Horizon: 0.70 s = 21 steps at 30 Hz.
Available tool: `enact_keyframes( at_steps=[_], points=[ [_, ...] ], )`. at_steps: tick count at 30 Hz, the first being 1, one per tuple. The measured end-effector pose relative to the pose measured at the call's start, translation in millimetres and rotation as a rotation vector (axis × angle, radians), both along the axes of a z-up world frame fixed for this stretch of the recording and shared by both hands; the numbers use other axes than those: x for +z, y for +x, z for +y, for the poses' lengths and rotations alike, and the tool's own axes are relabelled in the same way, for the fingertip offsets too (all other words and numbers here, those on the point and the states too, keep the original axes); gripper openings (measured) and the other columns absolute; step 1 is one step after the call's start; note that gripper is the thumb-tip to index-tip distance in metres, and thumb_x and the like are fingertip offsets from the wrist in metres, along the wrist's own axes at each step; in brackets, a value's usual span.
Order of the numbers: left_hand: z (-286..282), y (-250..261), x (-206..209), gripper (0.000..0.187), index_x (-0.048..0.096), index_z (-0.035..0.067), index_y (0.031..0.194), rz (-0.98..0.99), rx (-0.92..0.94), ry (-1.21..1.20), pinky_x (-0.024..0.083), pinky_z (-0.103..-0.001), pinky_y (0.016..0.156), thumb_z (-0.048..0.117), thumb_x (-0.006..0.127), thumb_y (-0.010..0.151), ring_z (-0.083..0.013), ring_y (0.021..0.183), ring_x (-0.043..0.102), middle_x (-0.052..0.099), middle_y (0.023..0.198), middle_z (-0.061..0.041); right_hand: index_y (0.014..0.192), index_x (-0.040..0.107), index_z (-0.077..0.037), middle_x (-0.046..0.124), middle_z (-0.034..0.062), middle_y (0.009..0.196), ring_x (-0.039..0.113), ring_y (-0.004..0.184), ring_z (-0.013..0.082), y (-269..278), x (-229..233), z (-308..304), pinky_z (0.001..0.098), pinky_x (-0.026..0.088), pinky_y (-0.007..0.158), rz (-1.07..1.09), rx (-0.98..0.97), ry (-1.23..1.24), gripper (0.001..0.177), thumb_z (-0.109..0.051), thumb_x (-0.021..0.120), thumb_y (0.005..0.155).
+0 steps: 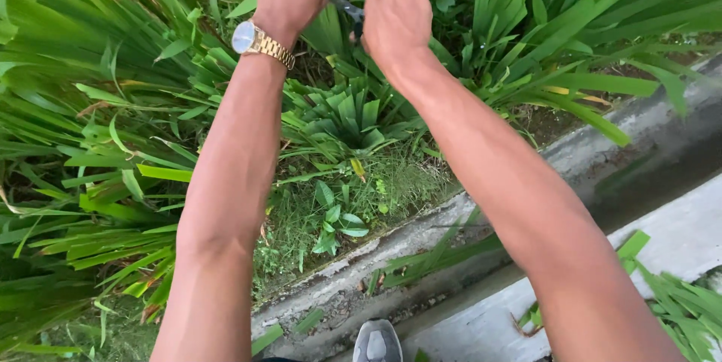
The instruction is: Harvesting long green leaves from a garden bed using scissors.
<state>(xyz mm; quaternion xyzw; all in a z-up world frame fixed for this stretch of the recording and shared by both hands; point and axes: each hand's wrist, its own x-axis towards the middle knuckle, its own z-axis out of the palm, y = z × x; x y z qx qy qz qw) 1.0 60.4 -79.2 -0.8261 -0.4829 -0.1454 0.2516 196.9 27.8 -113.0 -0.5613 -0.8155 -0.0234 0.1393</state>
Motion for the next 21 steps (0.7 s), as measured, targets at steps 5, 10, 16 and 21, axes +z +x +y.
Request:
enact_keyframes(
  at_steps=[5, 10, 16, 21],
  points=[
    [20.3, 11.2, -7.1, 0.022, 0.072, 0.005, 0.095, -0.188, 0.066, -0.102, 0.051, -0.046, 0.059, 0.024, 0.071, 0.105, -0.0356, 0.068, 0.067, 0.069, 0.079, -0.019, 0.081, 0.081, -0.019, 0.071, 0.0051, 0.062, 0.072, 0.056, 0.0208, 3.8, -15.6, 21.9, 0.0360, 0.050, 0.043, -0.123, -0.036, 0.214, 0.013, -0.031, 0.082, 0.085],
    [5.9, 36.2, 5.4, 0.024, 0.071, 0.003, 0.094, -0.499, 0.013, -0.192, 0.052, -0.043, 0.061, 0.026, 0.069, 0.102, -0.0320, 0.068, 0.069, 0.070, 0.078, -0.018, 0.083, 0.081, -0.014, 0.071, 0.0061, 0.065, 0.071, 0.059, 0.0242, 68.5, 40.5, 0.5, 0.0394, 0.052, 0.050, -0.111, -0.052, 0.027, 0.045, -0.058, 0.086, 0.073],
    [-39.3, 160.0, 21.8, 0.028, 0.070, 0.000, 0.095, -0.834, -0.311, -0.263, 0.053, -0.041, 0.062, 0.027, 0.066, 0.103, -0.0285, 0.067, 0.071, 0.072, 0.078, -0.016, 0.080, 0.079, -0.012, 0.073, 0.0063, 0.068, 0.070, 0.065, 0.0273, 212.3, 61.4, -10.3, 0.0431, 0.053, 0.055, -0.153, -0.134, 0.345, 0.067, -0.077, 0.087, 0.063],
    [-124.1, 341.9, -22.8, 0.039, 0.072, 0.001, 0.089, -0.615, -0.437, -0.888, 0.052, -0.043, 0.061, 0.038, 0.062, 0.099, -0.0299, 0.060, 0.065, 0.066, 0.067, -0.018, 0.091, 0.080, -0.017, 0.078, 0.0095, 0.085, 0.075, 0.081, 0.0305, 372.6, 29.4, -13.4, 0.0459, 0.058, 0.068, -0.253, -0.326, -0.243, 0.040, -0.036, 0.094, 0.058]
  ],
)
